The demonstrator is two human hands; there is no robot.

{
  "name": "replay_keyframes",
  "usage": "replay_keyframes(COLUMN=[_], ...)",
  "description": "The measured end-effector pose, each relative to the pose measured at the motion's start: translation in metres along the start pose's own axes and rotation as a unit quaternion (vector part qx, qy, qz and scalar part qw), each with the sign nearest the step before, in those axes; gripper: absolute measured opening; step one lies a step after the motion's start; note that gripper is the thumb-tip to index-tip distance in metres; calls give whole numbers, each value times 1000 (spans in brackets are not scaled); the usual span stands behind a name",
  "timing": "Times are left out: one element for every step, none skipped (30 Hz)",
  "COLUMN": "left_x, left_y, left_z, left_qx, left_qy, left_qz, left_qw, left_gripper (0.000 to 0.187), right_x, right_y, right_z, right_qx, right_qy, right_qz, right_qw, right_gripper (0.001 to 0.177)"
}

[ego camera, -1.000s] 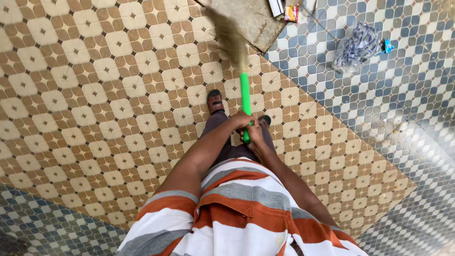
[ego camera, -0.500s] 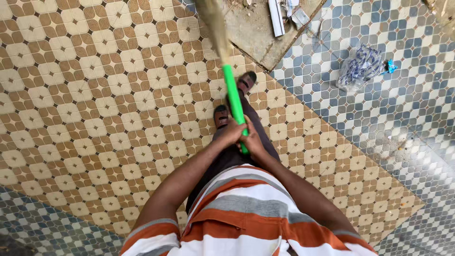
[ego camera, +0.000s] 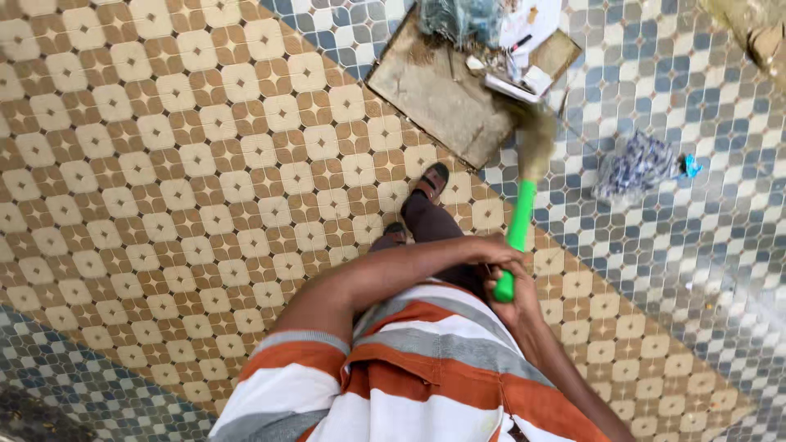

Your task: The person sweeps the floor using a broom, collecting debris and moving across the room.

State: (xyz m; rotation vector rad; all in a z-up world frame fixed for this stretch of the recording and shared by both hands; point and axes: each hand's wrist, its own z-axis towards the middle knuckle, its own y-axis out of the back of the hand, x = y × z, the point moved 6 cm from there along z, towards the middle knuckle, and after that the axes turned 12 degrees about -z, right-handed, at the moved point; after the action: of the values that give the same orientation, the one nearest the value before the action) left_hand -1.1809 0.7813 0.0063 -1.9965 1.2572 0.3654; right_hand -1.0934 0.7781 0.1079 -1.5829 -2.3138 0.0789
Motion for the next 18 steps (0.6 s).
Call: replay_keyframes(left_x=[-20,-35,-56,-80,-99,-113,-126,-134,-139,-150,-157,-158,-157,-153,-147,-141,-132,-119], left_y=[-9,-15,-12,-12,-15,-5,17,37,50,69,91,111,136,163,187,221,255,286], left_z=[-11,-25,-33,-38,-46,-53,-62,-72,-83,-94,-104,-109,-112,-114,-115,-121,-128,-133], left_qx=[31,61,55,57,63,63,61,60,59,15,-29,-33,-71,-108,-110,-186,-259,-306], left_qy=[45,90,84,56,31,28,9,-11,-13,-90,-167,-169,-161,-151,-152,-190,-228,-235], left_qz=[-28,-57,-50,-114,-185,-184,-169,-154,-155,-174,-191,-193,-187,-179,-182,-228,-268,-294], left_qw=[998,992,994,990,980,980,984,986,986,980,967,966,967,966,965,937,899,874], left_gripper=[49,52,52,48,45,45,44,44,44,42,47,47,47,50,50,48,49,44], right_x=[13,24,38,52,64,75,79,84,92,100,104,107,112,116,118,114,102,92], right_y=[-11,-25,-45,-63,-84,-104,-119,-132,-147,-161,-176,-191,-208,-226,-249,-274,-300,-325], right_z=[-25,-46,-57,-61,-68,-74,-78,-80,-81,-81,-76,-66,-49,-27,-1,28,59,85], right_qx=[4,37,75,84,114,143,144,141,137,138,141,143,136,128,137,145,131,116], right_qy=[0,-15,-23,-17,-19,-22,-21,17,53,53,47,41,24,7,10,13,24,35], right_qz=[-6,52,113,111,149,186,185,86,-15,-18,-86,-152,-195,-238,-270,-301,-340,-378], right_qw=[1000,998,990,990,982,972,972,986,989,989,985,977,971,963,953,942,931,918], right_gripper=[15,11,9,9,7,7,7,8,10,10,18,27,37,46,54,62,60,58])
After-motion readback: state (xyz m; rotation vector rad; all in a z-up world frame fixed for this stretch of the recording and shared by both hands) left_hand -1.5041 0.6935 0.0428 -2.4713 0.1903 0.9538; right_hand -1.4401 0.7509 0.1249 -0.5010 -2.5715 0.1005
